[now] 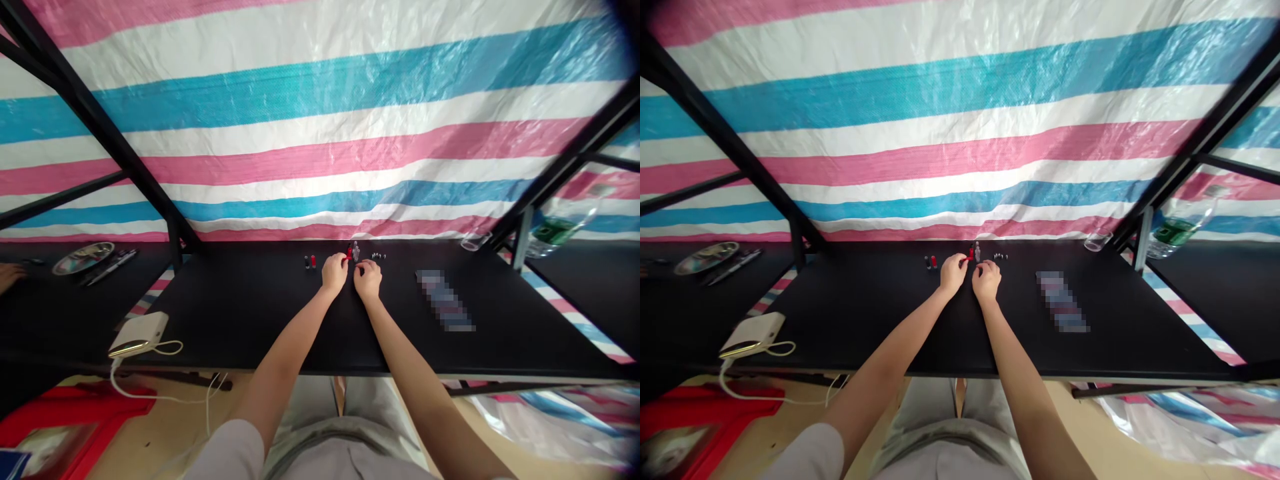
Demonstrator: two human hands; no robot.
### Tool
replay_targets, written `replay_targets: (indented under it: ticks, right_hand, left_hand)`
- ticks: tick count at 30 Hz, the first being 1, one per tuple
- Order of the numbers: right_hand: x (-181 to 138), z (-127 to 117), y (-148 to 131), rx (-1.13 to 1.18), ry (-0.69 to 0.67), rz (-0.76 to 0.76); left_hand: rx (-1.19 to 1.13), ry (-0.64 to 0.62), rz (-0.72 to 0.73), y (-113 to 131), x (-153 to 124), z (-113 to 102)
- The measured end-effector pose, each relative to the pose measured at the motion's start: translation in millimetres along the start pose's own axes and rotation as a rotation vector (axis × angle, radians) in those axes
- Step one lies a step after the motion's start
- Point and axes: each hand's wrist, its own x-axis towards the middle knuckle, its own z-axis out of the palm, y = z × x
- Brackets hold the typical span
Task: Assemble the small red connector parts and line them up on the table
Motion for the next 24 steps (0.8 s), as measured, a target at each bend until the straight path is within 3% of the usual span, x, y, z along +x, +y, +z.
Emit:
replay_targets:
  ticks: [6, 10, 17, 24]
  right_hand:
    - [-3, 6, -4, -0.192, -0.210, -0.044]
    - [-4, 10, -6, -0.253, -0.275, -0.059]
    - [-8, 9, -9, -0.241, -0.193, -0.141]
    - [-13, -11, -19, -0.050, -0.080, -0.342]
  left_hand:
    - [-0.329, 0.178, -0.196, -10, -27, -20]
    - [-0.469, 0.229, -0.265, -16, -47, -31]
    - [-0.557, 0.311, -0.367, -22, -54, -38]
    - [-0.539, 0.346, -0.357, -20, -54, -42]
